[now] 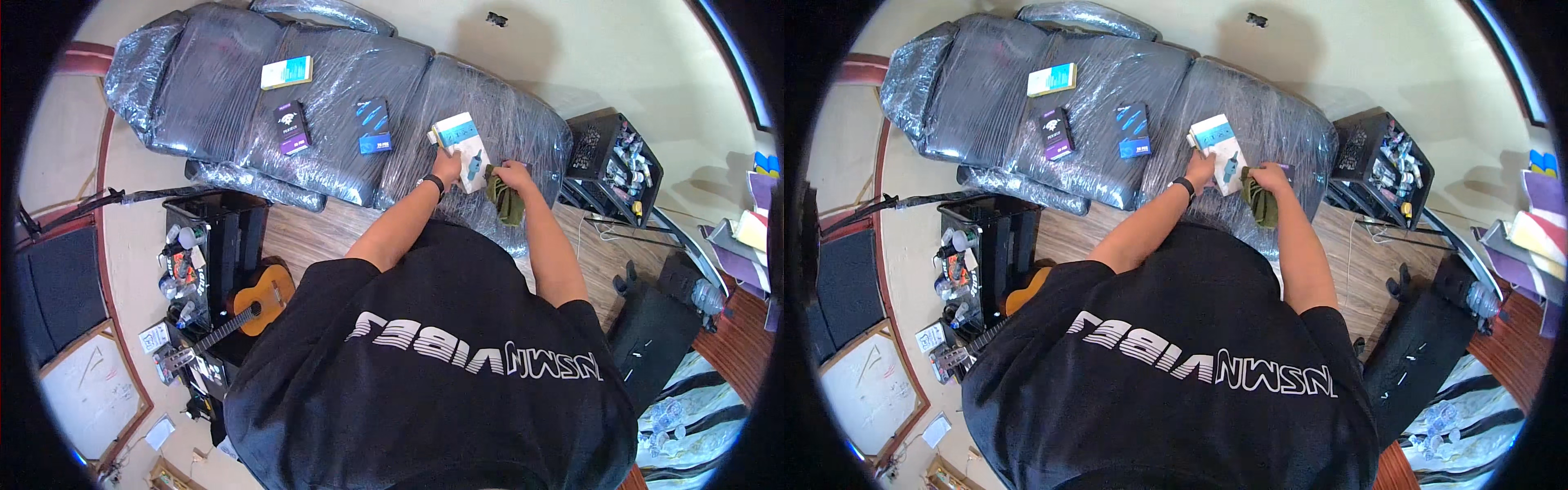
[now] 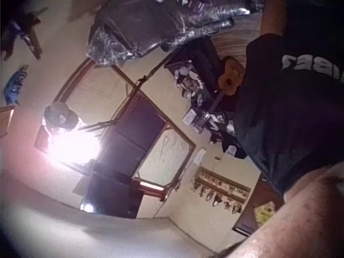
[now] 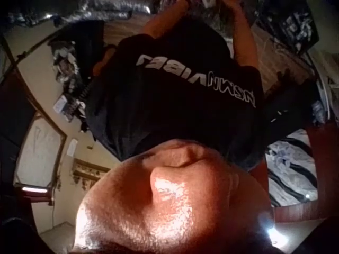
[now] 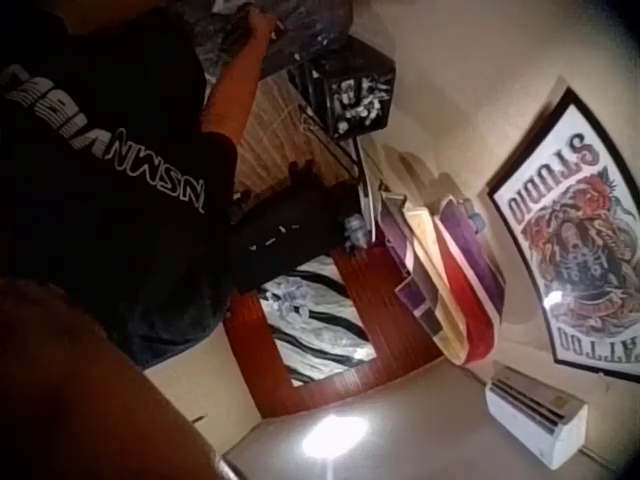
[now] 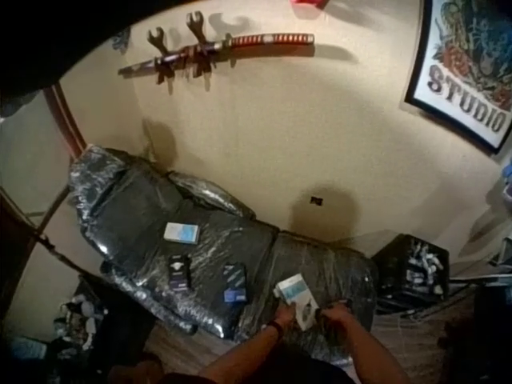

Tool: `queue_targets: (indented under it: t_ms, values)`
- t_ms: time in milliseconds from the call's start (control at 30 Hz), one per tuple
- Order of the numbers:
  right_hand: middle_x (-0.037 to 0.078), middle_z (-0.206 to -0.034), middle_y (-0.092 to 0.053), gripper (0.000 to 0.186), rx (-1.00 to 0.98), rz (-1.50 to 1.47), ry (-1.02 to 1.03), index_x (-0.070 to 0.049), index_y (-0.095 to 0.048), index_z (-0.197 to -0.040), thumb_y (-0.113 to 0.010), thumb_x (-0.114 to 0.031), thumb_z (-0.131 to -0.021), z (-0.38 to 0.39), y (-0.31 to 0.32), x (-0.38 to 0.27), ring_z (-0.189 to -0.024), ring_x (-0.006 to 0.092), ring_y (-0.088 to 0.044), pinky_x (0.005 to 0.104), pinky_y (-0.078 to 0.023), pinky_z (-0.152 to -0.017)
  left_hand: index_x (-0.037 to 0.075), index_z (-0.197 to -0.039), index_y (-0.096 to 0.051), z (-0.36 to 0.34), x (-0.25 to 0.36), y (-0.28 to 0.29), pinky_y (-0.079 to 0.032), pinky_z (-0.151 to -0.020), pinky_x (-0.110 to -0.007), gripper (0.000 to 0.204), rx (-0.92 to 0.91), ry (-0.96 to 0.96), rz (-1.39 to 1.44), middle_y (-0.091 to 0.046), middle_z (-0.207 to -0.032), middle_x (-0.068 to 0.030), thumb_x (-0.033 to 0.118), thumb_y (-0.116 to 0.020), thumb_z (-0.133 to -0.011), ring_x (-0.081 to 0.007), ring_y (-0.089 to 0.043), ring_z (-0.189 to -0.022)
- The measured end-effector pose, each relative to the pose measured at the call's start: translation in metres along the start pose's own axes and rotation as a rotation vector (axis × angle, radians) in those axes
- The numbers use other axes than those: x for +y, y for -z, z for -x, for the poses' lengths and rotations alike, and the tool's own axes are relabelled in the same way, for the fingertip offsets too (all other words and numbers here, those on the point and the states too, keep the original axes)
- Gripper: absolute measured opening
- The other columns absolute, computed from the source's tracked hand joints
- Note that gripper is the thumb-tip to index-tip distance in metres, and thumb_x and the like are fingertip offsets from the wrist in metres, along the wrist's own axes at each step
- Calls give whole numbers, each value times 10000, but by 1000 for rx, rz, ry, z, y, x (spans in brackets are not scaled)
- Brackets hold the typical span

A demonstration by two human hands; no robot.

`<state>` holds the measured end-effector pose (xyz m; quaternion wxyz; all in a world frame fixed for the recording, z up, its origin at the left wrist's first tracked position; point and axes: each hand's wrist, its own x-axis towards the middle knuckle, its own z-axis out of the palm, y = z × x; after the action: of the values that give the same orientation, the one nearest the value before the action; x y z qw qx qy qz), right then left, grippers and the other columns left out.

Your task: Wiping down various product boxes with a green cloth.

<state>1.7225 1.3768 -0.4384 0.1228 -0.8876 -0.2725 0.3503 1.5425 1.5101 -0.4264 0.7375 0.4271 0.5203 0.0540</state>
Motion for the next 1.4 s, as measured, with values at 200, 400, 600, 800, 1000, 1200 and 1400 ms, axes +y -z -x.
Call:
queue_targets:
  t_ms: [200, 400, 600, 800, 1000, 1200, 1400]
  values:
    - [208, -962, -746, 445, -216, -119, 59, -33, -767, -1019, -706, -381, -749, 3, -1, -32, -908, 344, -718, 416, -535, -858, 38, -1480, -350, -22, -15, 17, -495, -976, -619, 603, 18, -67, 24, -503, -1447, -200, 335, -569, -1004, -421, -553, -1273]
    - [172, -1008, -758, 365, -3, -258, 123, -17, -758, -1043, -679, -295, -819, 32, 19, -24, -943, 280, -717, 354, -527, -864, -32, -1513, -314, -39, -19, 66, -360, -1137, -508, 885, 541, -390, -480, -485, -1436, -314, 438, -704, -873, -455, -456, -1353]
    - [61, -926, -710, 300, -78, -697, -172, -2, -731, -1046, -653, -240, -881, 101, 16, 43, -847, 184, -648, 320, -503, -788, -7, -1567, -209, -44, 4, 206, -348, -1133, -565, 985, 696, -215, -939, -465, -1474, -243, 415, -740, -853, -419, -435, -1380]
    - [38, -913, -697, 282, -22, -524, -286, -7, -720, -1068, -651, -206, -881, 154, -10, 57, -833, 146, -635, 306, -499, -761, 4, -1573, -200, -60, -19, 223, -400, -1125, -473, 962, 667, -99, -1063, -533, -1411, -244, 366, -740, -863, -417, -483, -1341]
    - [60, -900, -695, 271, 63, -518, -284, 6, -716, -1071, -650, -184, -889, 169, -30, 104, -792, 156, -637, 307, -506, -733, 0, -1559, -220, -66, -4, 184, -487, -1020, -485, 918, 672, 6, -867, -531, -1346, -270, 291, -739, -860, -394, -510, -1295]
    - [47, -859, -679, 254, 70, -571, -299, 6, -708, -1060, -659, -183, -898, 173, -25, 100, -779, 141, -625, 299, -496, -710, 36, -1469, -394, -79, -15, 200, -465, -1045, -508, 840, 599, -281, -725, -538, -1297, -288, 278, -784, -765, -452, -525, -1247]
    - [32, -833, -656, 227, 267, -562, -148, 3, -705, -1019, -666, -184, -896, 154, -19, 78, -758, 127, -588, 284, -464, -695, -15, -1209, -591, -41, -20, 193, -525, -924, -422, 611, 312, -312, -433, -612, -1165, -303, 217, -815, -690, -473, -615, -1078]
